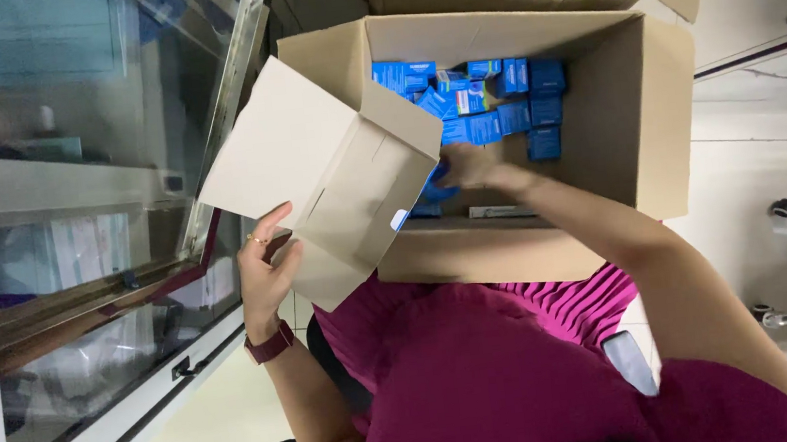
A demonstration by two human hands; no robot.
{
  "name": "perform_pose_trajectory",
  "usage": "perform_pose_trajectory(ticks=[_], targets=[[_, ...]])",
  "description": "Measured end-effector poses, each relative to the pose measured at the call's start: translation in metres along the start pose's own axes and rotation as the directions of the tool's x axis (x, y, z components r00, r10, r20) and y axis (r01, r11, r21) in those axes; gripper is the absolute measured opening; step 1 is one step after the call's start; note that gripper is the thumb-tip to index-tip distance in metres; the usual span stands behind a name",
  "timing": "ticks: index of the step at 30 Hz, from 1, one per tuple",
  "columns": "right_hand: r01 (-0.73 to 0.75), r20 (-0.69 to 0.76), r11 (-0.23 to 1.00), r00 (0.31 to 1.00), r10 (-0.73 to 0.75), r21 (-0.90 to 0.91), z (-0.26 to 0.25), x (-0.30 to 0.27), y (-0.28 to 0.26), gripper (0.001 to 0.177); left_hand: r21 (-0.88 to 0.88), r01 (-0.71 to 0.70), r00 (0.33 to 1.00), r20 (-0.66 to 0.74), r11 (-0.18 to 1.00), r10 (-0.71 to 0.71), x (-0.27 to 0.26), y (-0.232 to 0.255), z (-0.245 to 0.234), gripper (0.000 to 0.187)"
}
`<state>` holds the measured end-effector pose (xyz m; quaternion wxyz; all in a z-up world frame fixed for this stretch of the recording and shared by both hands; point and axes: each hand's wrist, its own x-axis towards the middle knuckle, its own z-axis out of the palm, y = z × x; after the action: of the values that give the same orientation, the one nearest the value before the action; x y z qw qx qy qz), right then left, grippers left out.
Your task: Packing small blue medical supply boxes into a larger cardboard box for organization or shipping.
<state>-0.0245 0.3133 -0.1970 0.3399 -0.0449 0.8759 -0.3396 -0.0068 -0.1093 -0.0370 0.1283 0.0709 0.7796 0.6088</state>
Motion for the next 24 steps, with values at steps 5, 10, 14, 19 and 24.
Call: perform_pose_trajectory(ticks=[5, 10, 14, 19, 24], targets=[[0.202, 0.244, 0.974, 0.944, -0.222, 0.106, -0.117, -0.120, -0.123, 0.043, -0.010, -0.006, 1.000, -0.010, 1.000, 0.006, 0.003, 0.003, 0.005, 0.053], [0.718, -0.343, 0.664, 0.582, -0.737, -0.207, -0.104, -0.145, -0.208, 0.035, -0.029, 0.051, 0.998, -0.018, 0.998, -0.052, 0.010, 0.007, 0.015, 0.056], [0.503, -0.361, 0.611, 0.510, -0.781, -0.611, -0.038, -0.094, -0.221, 0.035, -0.015, -0.021, 1.000, -0.007, 1.000, 0.021, 0.012, 0.009, 0.020, 0.056], [0.470, -0.269, 0.591, 0.586, -0.764, -0.656, -0.009, -0.070, -0.229, 0.050, -0.021, 0.012, 1.000, 0.014, 1.000, -0.012, 0.012, 0.013, 0.019, 0.058], [0.488, -0.304, 0.753, 0.709, -0.637, -0.440, -0.020, -0.067, -0.224, 0.067, -0.017, -0.016, 1.000, 0.015, 1.000, 0.016, 0.013, 0.012, 0.019, 0.057]])
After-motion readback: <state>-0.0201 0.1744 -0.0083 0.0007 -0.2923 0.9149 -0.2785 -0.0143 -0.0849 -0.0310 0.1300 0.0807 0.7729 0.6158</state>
